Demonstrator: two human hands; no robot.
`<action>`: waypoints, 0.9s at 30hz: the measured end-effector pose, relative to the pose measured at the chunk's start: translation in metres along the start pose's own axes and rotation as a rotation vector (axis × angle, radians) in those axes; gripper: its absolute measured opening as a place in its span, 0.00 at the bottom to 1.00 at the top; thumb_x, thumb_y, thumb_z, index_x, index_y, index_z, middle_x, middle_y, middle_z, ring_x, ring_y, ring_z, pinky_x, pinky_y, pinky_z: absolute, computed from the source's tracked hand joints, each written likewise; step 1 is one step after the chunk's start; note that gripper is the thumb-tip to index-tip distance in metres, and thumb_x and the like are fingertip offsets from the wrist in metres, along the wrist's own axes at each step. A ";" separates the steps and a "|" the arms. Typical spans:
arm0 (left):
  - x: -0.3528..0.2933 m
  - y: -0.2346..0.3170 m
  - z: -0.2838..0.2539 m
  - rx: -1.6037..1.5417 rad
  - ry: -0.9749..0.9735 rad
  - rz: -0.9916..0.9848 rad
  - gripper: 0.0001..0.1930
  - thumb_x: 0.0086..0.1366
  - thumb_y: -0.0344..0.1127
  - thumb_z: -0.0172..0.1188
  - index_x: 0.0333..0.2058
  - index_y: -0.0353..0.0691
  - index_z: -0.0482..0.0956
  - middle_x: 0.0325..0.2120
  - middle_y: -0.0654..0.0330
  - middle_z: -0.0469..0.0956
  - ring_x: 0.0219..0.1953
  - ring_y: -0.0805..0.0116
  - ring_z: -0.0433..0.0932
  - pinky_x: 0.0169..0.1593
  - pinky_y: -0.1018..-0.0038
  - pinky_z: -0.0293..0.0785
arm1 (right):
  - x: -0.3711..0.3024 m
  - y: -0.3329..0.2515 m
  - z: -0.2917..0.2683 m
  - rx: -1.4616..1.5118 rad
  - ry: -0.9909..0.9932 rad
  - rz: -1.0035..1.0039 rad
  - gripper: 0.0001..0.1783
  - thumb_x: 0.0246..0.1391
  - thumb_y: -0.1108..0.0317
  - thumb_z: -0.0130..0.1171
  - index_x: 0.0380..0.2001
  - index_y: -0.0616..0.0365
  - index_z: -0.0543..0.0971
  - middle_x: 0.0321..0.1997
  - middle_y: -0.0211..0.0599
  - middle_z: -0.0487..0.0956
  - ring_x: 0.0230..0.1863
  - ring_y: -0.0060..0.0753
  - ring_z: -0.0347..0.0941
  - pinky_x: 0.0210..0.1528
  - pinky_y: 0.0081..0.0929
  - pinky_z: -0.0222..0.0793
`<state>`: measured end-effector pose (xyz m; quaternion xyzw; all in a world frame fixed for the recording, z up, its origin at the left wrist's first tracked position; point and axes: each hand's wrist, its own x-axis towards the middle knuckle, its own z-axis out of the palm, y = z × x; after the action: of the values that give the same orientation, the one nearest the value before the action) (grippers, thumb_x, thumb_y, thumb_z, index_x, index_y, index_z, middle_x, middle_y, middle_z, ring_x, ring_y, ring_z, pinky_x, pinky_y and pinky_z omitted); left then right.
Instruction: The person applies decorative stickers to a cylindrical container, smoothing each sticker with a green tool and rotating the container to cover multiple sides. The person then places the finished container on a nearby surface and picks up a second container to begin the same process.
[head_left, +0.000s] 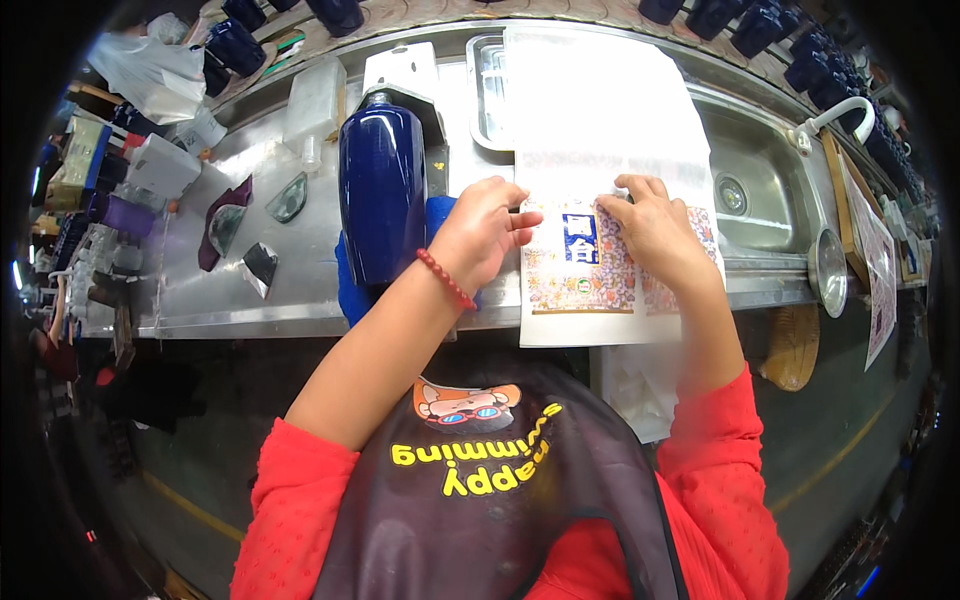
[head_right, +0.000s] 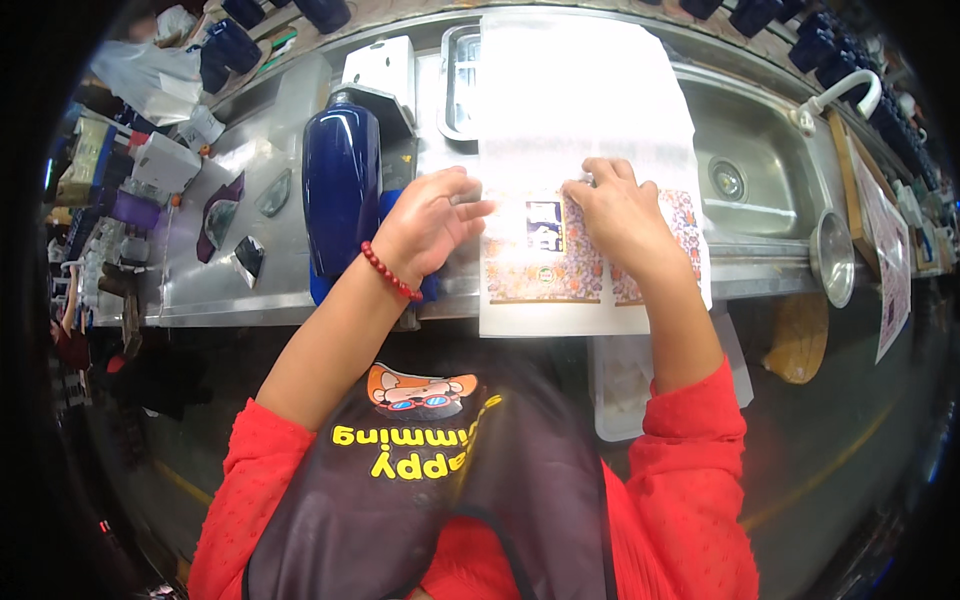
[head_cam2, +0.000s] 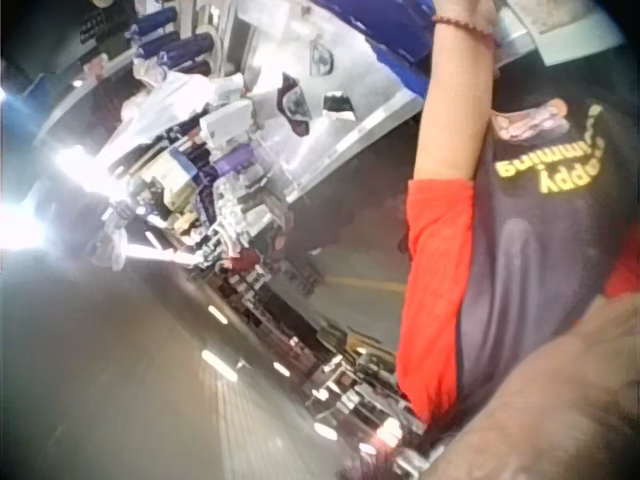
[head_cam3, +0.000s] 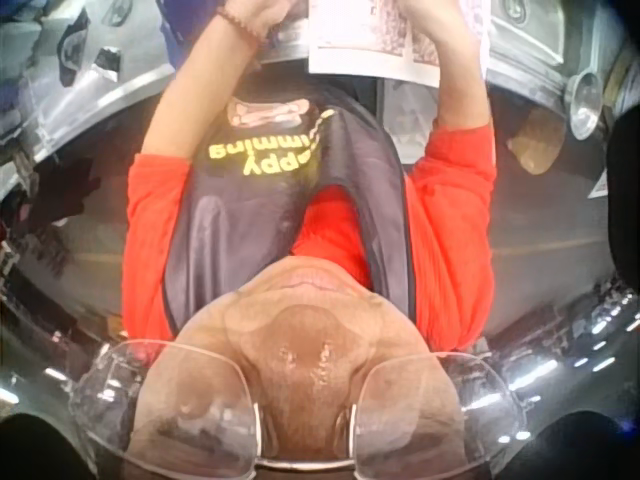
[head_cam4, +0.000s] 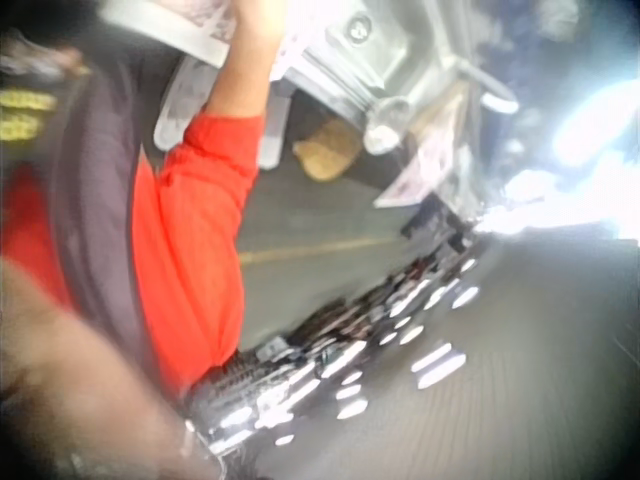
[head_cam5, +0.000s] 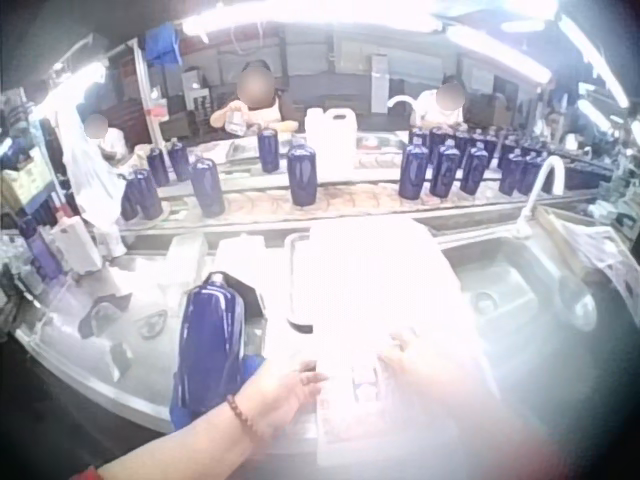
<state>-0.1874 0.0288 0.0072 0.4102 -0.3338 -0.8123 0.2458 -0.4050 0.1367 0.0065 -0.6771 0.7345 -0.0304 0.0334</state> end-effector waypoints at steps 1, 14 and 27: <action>0.006 0.002 0.002 0.035 0.036 -0.027 0.13 0.71 0.32 0.58 0.49 0.31 0.74 0.42 0.57 0.78 0.42 0.64 0.78 0.44 0.68 0.76 | -0.001 0.002 0.001 0.002 -0.007 -0.007 0.25 0.55 0.76 0.56 0.56 0.46 0.82 0.66 0.41 0.74 0.68 0.46 0.67 0.57 0.47 0.70; 0.032 -0.013 0.018 1.505 0.261 0.400 0.17 0.69 0.39 0.54 0.39 0.26 0.79 0.39 0.32 0.81 0.47 0.37 0.80 0.54 0.52 0.75 | -0.012 0.011 -0.003 0.048 0.035 -0.043 0.21 0.60 0.73 0.55 0.55 0.50 0.83 0.62 0.43 0.76 0.66 0.47 0.69 0.55 0.49 0.71; -0.020 -0.009 0.022 1.620 0.186 1.216 0.05 0.67 0.31 0.63 0.35 0.39 0.76 0.24 0.48 0.78 0.24 0.51 0.82 0.27 0.62 0.78 | 0.006 0.012 -0.013 0.461 0.315 -0.263 0.31 0.60 0.63 0.67 0.66 0.51 0.74 0.69 0.48 0.68 0.68 0.51 0.68 0.66 0.41 0.70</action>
<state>-0.1961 0.0562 0.0204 0.2756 -0.9154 -0.0442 0.2902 -0.4183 0.1312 0.0180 -0.7279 0.6104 -0.3048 0.0675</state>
